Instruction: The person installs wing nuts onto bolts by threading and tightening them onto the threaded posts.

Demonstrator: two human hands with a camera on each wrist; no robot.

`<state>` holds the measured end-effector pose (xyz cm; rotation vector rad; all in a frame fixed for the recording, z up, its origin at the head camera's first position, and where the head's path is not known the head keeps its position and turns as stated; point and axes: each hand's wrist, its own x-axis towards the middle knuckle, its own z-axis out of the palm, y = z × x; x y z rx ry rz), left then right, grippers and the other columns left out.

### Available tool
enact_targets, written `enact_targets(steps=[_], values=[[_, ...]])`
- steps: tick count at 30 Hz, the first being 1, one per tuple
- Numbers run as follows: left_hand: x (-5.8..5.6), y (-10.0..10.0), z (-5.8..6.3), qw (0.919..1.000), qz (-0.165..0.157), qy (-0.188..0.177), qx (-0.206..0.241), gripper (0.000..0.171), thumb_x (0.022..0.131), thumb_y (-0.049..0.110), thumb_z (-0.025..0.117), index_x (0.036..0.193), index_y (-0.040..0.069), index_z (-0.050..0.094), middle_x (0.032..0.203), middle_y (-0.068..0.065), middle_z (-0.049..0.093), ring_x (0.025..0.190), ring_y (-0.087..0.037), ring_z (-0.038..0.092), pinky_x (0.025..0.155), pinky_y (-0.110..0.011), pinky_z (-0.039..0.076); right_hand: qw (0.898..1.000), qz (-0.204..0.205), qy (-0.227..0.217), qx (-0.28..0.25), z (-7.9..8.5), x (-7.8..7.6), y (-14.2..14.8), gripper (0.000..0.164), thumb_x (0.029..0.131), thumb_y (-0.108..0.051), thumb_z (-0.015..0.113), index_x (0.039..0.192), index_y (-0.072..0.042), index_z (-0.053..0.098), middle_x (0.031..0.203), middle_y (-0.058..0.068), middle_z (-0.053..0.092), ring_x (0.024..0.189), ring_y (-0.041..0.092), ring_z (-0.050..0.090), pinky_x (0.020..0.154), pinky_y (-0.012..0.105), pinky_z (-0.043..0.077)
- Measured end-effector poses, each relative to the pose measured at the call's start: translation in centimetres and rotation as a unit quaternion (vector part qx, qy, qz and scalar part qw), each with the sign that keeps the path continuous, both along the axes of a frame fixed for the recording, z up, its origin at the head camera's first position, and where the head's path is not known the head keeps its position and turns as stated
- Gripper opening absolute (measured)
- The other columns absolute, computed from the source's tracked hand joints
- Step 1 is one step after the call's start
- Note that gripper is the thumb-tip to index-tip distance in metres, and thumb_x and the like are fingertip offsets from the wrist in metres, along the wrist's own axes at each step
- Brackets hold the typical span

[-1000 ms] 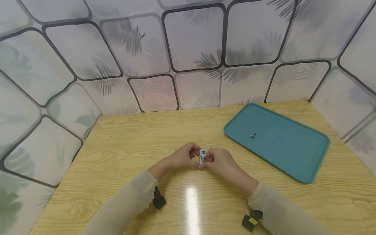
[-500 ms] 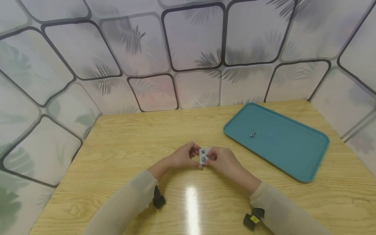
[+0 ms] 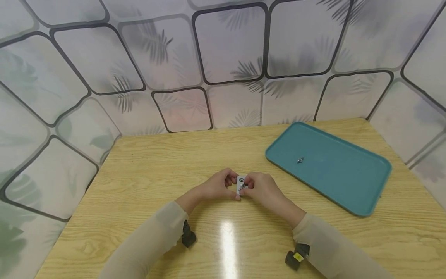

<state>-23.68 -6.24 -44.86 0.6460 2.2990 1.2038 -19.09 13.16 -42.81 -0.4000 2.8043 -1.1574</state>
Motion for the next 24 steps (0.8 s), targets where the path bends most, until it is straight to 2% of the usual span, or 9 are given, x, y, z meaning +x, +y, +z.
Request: enact_targets(steps=[12, 17, 24], values=[[0.0, 0.1, -0.1, 1.0000, -0.004, 0.006, -0.001, 0.058, 0.072, 0.021, 0.084, 0.118, 0.009, 0.051, 0.102, 0.001, 0.053, 0.090, -0.012, 0.047, 0.080, -0.024, 0.041, 1.000, 0.008, 0.005, 0.001, 0.1, 0.0, 0.0, 0.019, 0.078, -0.019, 0.077, 0.087, -0.006, 0.066, 0.073, -0.001, 0.061, 0.066, 0.010, 0.053, 0.058, 0.025, 0.044], [-0.1, 0.1, -0.2, 0.9999, -0.004, 0.011, -0.007, 0.058, 0.072, 0.022, 0.084, 0.118, 0.008, 0.051, 0.102, 0.001, 0.053, 0.090, -0.011, 0.047, 0.080, -0.023, 0.041, 1.000, 0.014, 0.019, 0.009, 0.1, 0.5, 0.2, 0.017, 0.077, -0.017, 0.078, 0.082, -0.008, 0.065, 0.070, -0.002, 0.060, 0.064, 0.009, 0.051, 0.056, 0.024, 0.042], [-0.1, 0.1, -0.1, 1.0000, 0.000, 0.004, -0.005, 0.058, 0.071, 0.020, 0.084, 0.118, 0.009, 0.051, 0.102, 0.001, 0.053, 0.089, -0.011, 0.047, 0.080, -0.023, 0.041, 1.000, 0.024, 0.005, 0.003, 0.5, 1.3, 0.1, 0.012, 0.078, -0.011, 0.076, 0.082, -0.007, 0.066, 0.072, -0.001, 0.060, 0.066, 0.010, 0.052, 0.057, 0.023, 0.043]])
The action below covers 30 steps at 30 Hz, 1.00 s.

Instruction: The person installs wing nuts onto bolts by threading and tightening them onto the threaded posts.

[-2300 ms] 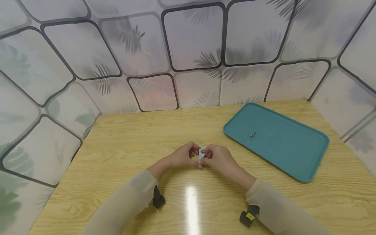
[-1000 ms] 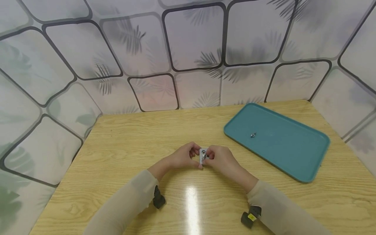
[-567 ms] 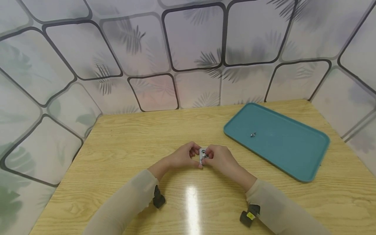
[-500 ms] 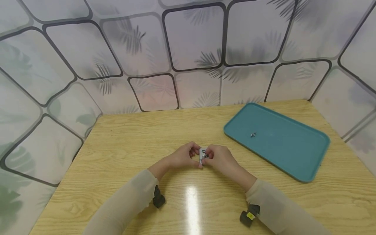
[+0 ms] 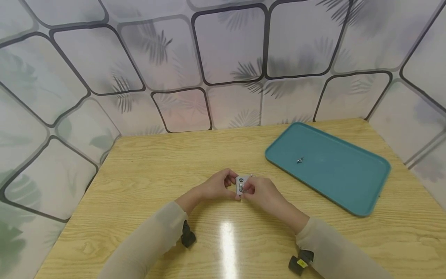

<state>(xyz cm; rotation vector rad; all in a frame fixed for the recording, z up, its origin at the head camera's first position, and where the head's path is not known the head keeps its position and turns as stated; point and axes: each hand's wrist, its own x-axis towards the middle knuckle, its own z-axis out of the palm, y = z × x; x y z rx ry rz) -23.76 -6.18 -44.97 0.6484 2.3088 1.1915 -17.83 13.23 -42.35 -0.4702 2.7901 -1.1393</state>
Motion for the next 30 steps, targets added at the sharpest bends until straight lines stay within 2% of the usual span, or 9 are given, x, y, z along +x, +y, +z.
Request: enact_targets(steps=[6, 11, 18, 22, 30], values=[[0.0, 0.0, 0.0, 1.0000, 0.002, -0.004, 0.001, 0.059, 0.071, 0.021, 0.084, 0.118, 0.009, 0.051, 0.102, 0.001, 0.053, 0.089, -0.012, 0.047, 0.080, -0.023, 0.041, 1.000, -0.017, 0.004, -0.008, 0.0, -0.2, 0.1, 0.012, 0.078, -0.011, 0.076, 0.083, -0.006, 0.067, 0.072, 0.000, 0.061, 0.066, 0.010, 0.054, 0.058, 0.024, 0.045], [0.0, 0.0, -0.1, 1.0000, 0.000, -0.008, 0.002, 0.059, 0.072, 0.022, 0.084, 0.119, 0.009, 0.051, 0.102, 0.001, 0.053, 0.089, -0.012, 0.047, 0.080, -0.023, 0.041, 1.000, -0.026, 0.007, -0.004, -0.2, -0.7, 0.1, 0.019, 0.077, -0.015, 0.078, 0.088, -0.004, 0.067, 0.073, 0.000, 0.062, 0.067, 0.011, 0.055, 0.058, 0.025, 0.045], [0.1, 0.0, 0.0, 0.9999, 0.001, -0.010, 0.005, 0.059, 0.071, 0.021, 0.084, 0.118, 0.010, 0.051, 0.102, 0.001, 0.053, 0.090, -0.013, 0.047, 0.081, -0.025, 0.041, 0.999, -0.028, -0.022, 0.004, -0.1, -1.1, -0.3, 0.027, 0.078, -0.020, 0.078, 0.096, -0.002, 0.067, 0.077, 0.002, 0.063, 0.069, 0.012, 0.055, 0.060, 0.028, 0.046], [0.1, 0.0, 0.0, 1.0000, -0.001, -0.007, 0.006, 0.058, 0.072, 0.021, 0.084, 0.118, 0.010, 0.051, 0.102, 0.001, 0.054, 0.090, -0.013, 0.046, 0.081, -0.025, 0.040, 0.999, -0.029, -0.026, 0.007, -0.1, -1.2, -0.3, 0.024, 0.078, -0.020, 0.077, 0.092, -0.004, 0.066, 0.074, 0.001, 0.061, 0.065, 0.012, 0.053, 0.058, 0.028, 0.045], [0.0, 0.0, -0.1, 1.0000, 0.002, -0.002, 0.001, 0.059, 0.071, 0.022, 0.084, 0.118, 0.009, 0.051, 0.102, 0.001, 0.053, 0.089, -0.012, 0.047, 0.080, -0.023, 0.041, 1.000, -0.017, 0.007, 0.021, -0.3, -0.7, 0.0, 0.017, 0.077, -0.016, 0.078, 0.083, -0.006, 0.065, 0.069, -0.001, 0.058, 0.063, 0.011, 0.050, 0.055, 0.024, 0.041]])
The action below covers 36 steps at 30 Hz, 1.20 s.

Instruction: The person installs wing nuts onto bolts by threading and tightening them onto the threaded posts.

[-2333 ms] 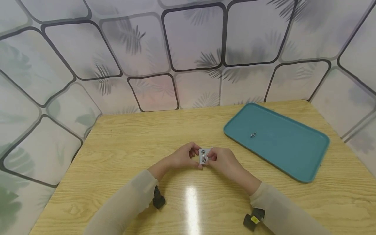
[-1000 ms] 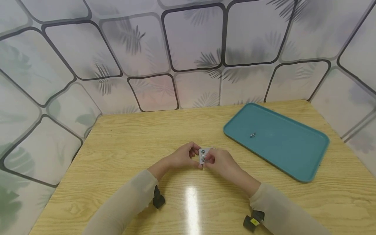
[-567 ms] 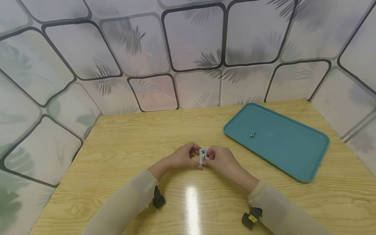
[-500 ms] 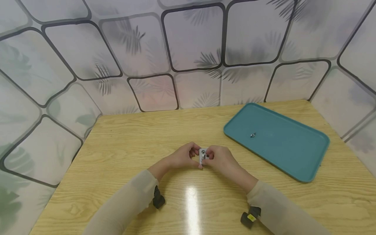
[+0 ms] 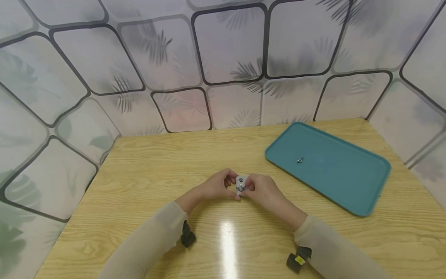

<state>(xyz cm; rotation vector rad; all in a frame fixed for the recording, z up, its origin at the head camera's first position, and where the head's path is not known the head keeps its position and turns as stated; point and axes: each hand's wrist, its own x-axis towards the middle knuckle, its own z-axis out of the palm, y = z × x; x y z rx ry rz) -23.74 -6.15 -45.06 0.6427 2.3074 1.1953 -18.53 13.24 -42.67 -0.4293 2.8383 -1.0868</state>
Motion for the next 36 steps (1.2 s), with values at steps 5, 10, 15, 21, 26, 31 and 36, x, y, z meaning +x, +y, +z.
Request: enact_targets(steps=[5, 10, 15, 21, 26, 31, 36], values=[[0.0, 0.0, 0.0, 1.0000, 0.002, -0.001, -0.002, 0.058, 0.071, 0.021, 0.084, 0.117, 0.009, 0.051, 0.102, 0.001, 0.053, 0.090, -0.011, 0.047, 0.080, -0.023, 0.041, 1.000, 0.007, -0.012, -0.006, 0.0, 0.5, 0.1, 0.015, 0.077, -0.013, 0.077, 0.082, -0.007, 0.065, 0.069, -0.001, 0.059, 0.064, 0.011, 0.050, 0.055, 0.024, 0.041], [-0.1, 0.0, 0.0, 1.0000, 0.000, -0.001, -0.003, 0.058, 0.071, 0.020, 0.084, 0.118, 0.009, 0.051, 0.102, 0.001, 0.053, 0.090, -0.011, 0.047, 0.081, -0.023, 0.041, 1.000, 0.014, -0.011, -0.006, 0.1, 0.7, -0.1, 0.013, 0.078, -0.012, 0.077, 0.083, -0.007, 0.066, 0.071, -0.002, 0.060, 0.065, 0.010, 0.051, 0.056, 0.024, 0.043], [-0.2, 0.0, 0.0, 1.0000, -0.002, 0.000, -0.003, 0.058, 0.071, 0.021, 0.084, 0.118, 0.009, 0.051, 0.102, 0.001, 0.053, 0.090, -0.011, 0.047, 0.081, -0.023, 0.041, 1.000, 0.014, -0.004, -0.006, 0.2, 0.5, 0.0, 0.011, 0.079, -0.010, 0.075, 0.083, -0.007, 0.066, 0.071, -0.001, 0.060, 0.065, 0.010, 0.052, 0.057, 0.023, 0.043], [-0.1, 0.0, 0.1, 1.0000, -0.004, -0.003, 0.000, 0.058, 0.072, 0.021, 0.084, 0.118, 0.009, 0.051, 0.102, 0.001, 0.053, 0.090, -0.012, 0.046, 0.081, -0.023, 0.041, 1.000, 0.007, 0.008, -0.001, 0.3, 0.0, 0.1, 0.016, 0.078, -0.015, 0.077, 0.085, -0.005, 0.066, 0.070, -0.001, 0.059, 0.065, 0.011, 0.052, 0.057, 0.024, 0.043], [-0.1, 0.0, 0.0, 1.0000, -0.008, 0.003, 0.001, 0.057, 0.072, 0.021, 0.084, 0.118, 0.009, 0.051, 0.102, 0.001, 0.053, 0.090, -0.011, 0.046, 0.081, -0.023, 0.040, 1.000, 0.006, -0.005, -0.004, 0.1, -0.4, -0.1, 0.025, 0.078, -0.019, 0.078, 0.093, -0.003, 0.066, 0.073, 0.000, 0.060, 0.066, 0.011, 0.052, 0.059, 0.026, 0.044], [0.0, 0.0, 0.1, 1.0000, -0.008, -0.001, 0.005, 0.058, 0.072, 0.020, 0.084, 0.118, 0.008, 0.051, 0.102, 0.000, 0.053, 0.090, -0.012, 0.046, 0.081, -0.023, 0.040, 1.000, 0.002, -0.023, -0.005, 0.1, -0.7, -0.3, 0.028, 0.078, -0.019, 0.078, 0.096, -0.002, 0.065, 0.071, 0.000, 0.057, 0.062, 0.012, 0.048, 0.056, 0.026, 0.041], [0.0, -0.1, 0.3, 1.0000, -0.008, -0.004, 0.004, 0.058, 0.072, 0.020, 0.084, 0.119, 0.008, 0.051, 0.102, 0.000, 0.053, 0.090, -0.012, 0.046, 0.081, -0.023, 0.040, 1.000, 0.001, -0.026, 0.001, 0.2, -0.7, -0.3, 0.022, 0.078, -0.021, 0.078, 0.089, -0.006, 0.065, 0.070, -0.001, 0.055, 0.062, 0.013, 0.047, 0.057, 0.027, 0.041]])
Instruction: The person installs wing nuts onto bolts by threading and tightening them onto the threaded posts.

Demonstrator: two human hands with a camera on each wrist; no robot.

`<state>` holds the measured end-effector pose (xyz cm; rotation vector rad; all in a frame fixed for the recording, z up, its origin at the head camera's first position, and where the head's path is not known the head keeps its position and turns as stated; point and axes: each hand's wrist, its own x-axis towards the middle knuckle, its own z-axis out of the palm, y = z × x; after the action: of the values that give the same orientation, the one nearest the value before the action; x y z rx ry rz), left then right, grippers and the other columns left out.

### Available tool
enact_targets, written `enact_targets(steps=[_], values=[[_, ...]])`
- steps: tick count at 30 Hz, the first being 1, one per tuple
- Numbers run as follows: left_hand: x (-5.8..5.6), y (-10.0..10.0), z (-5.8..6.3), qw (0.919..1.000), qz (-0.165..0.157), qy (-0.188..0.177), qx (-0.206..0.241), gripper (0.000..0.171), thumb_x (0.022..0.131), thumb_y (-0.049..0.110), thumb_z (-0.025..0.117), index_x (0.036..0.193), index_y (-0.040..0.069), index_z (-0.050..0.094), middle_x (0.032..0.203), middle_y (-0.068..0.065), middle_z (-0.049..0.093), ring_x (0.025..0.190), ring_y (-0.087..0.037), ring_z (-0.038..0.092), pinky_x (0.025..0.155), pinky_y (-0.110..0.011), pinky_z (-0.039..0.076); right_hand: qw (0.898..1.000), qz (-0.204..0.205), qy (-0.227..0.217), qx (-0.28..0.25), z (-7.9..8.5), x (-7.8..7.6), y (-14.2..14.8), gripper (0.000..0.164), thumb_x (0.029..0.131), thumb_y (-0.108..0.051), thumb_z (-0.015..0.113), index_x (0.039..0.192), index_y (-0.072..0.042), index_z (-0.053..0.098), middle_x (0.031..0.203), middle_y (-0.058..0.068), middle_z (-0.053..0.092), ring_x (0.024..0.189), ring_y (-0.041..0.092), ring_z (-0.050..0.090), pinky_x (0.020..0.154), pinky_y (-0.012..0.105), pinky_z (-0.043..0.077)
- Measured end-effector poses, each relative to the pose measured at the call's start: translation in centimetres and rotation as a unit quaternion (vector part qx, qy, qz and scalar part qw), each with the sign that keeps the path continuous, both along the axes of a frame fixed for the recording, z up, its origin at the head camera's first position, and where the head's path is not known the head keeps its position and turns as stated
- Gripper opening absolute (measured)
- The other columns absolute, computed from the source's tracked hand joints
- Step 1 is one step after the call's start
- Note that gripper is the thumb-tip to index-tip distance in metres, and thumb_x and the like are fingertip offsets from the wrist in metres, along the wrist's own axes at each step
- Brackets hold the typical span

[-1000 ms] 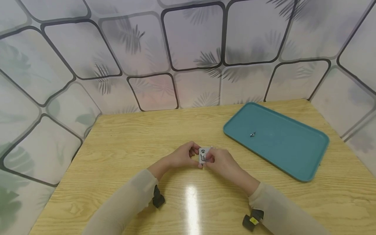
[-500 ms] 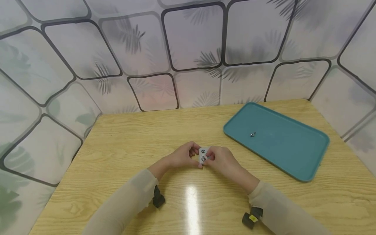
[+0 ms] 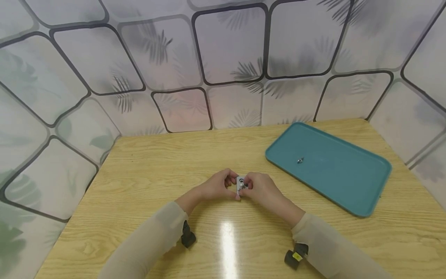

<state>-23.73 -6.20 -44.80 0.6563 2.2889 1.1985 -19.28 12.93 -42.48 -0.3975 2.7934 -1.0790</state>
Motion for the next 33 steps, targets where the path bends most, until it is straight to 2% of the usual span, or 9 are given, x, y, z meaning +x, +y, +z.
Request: enact_targets(steps=[5, 11, 22, 33], values=[[-0.1, 0.0, 0.0, 1.0000, 0.002, 0.001, -0.003, 0.059, 0.072, 0.020, 0.084, 0.119, 0.008, 0.051, 0.102, 0.000, 0.053, 0.090, -0.011, 0.047, 0.081, -0.023, 0.041, 1.000, 0.005, 0.008, 0.005, -0.1, 0.3, 0.1, 0.019, 0.078, -0.020, 0.078, 0.086, -0.008, 0.066, 0.069, -0.001, 0.055, 0.063, 0.012, 0.048, 0.056, 0.026, 0.040], [-0.1, -0.1, 0.1, 1.0000, 0.002, 0.002, -0.007, 0.058, 0.074, 0.019, 0.082, 0.121, 0.007, 0.050, 0.104, 0.000, 0.053, 0.093, -0.012, 0.047, 0.084, -0.024, 0.041, 1.000, 0.021, 0.019, -0.013, 0.0, 1.0, 0.1, 0.017, 0.079, -0.017, 0.077, 0.085, -0.007, 0.065, 0.071, -0.001, 0.059, 0.064, 0.011, 0.051, 0.055, 0.023, 0.042], [-0.1, 0.0, 0.0, 1.0000, 0.005, 0.003, -0.004, 0.058, 0.072, 0.021, 0.084, 0.118, 0.010, 0.051, 0.102, 0.000, 0.053, 0.090, -0.012, 0.047, 0.081, -0.023, 0.041, 1.000, -0.001, 0.003, -0.024, 0.1, 1.0, 0.6, 0.015, 0.080, -0.013, 0.075, 0.087, -0.005, 0.066, 0.074, 0.001, 0.060, 0.068, 0.012, 0.052, 0.057, 0.024, 0.043], [-0.1, 0.1, -0.1, 0.9998, 0.005, 0.008, -0.015, 0.062, 0.072, 0.022, 0.084, 0.122, 0.007, 0.050, 0.102, 0.001, 0.053, 0.091, -0.012, 0.047, 0.082, -0.024, 0.041, 0.999, -0.008, -0.010, -0.038, -0.4, 0.1, 0.4, 0.034, 0.077, -0.019, 0.079, 0.099, 0.002, 0.066, 0.075, 0.002, 0.060, 0.066, 0.012, 0.052, 0.057, 0.025, 0.043]])
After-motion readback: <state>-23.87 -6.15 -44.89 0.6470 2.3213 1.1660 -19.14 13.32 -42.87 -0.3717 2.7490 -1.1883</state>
